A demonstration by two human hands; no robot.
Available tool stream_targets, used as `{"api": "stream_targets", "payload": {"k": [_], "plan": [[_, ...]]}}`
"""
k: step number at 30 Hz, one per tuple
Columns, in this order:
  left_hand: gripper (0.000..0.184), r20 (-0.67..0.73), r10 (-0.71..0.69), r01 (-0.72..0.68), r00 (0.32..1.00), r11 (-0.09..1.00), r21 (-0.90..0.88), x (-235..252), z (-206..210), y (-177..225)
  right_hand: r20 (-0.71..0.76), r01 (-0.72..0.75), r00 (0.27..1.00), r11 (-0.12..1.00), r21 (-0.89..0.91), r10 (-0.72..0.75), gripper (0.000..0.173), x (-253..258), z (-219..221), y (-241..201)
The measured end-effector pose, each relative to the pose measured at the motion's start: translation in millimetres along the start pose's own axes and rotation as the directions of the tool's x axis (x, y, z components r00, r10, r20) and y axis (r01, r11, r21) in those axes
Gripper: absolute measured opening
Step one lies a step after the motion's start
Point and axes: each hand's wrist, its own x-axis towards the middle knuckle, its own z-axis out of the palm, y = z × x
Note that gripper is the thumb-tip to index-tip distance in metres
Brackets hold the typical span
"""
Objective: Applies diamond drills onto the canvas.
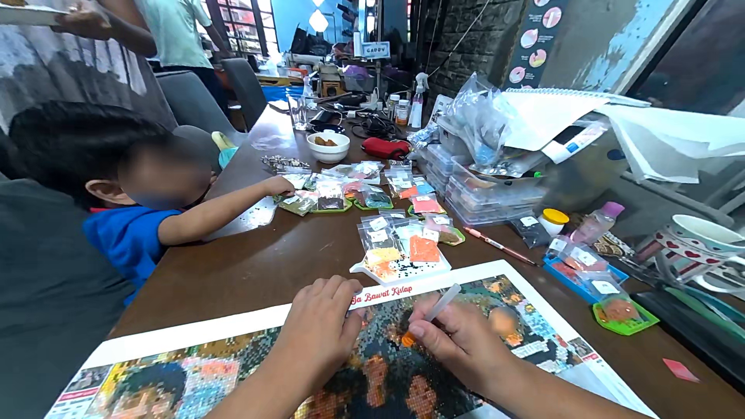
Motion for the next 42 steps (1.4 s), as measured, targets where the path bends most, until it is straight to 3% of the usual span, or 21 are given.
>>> {"api": "stream_targets", "payload": {"k": [7,21,33,42], "plan": [[0.036,-0.004,-0.002,0.002,1.0,1.0,-0.002,-0.4,0.7,0.0,0.001,0.117,0.993,0.984,-0.135,-0.118,0.031,-2.1,0.1,-1.2],[0.036,0.022,-0.013,0.013,1.0,1.0,0.004,0.1,-1.5,1.7,0.03,0.223,0.975,0.959,-0.176,-0.222,0.029,-1.6,0.8,-0.8],[0.036,-0.039,0.018,-0.018,0.999,1.0,0.003,0.2,2.5,-2.0,0.023,0.191,0.982,0.961,-0.2,-0.19,0.029,-0.1,1.3,-1.4],[0.041,0.176,-0.038,0.051,0.984,0.996,-0.074,4.4,-13.1,0.1,0.009,0.17,0.985,0.968,-0.182,-0.172,0.034,0.8,2.5,1.1]]}}
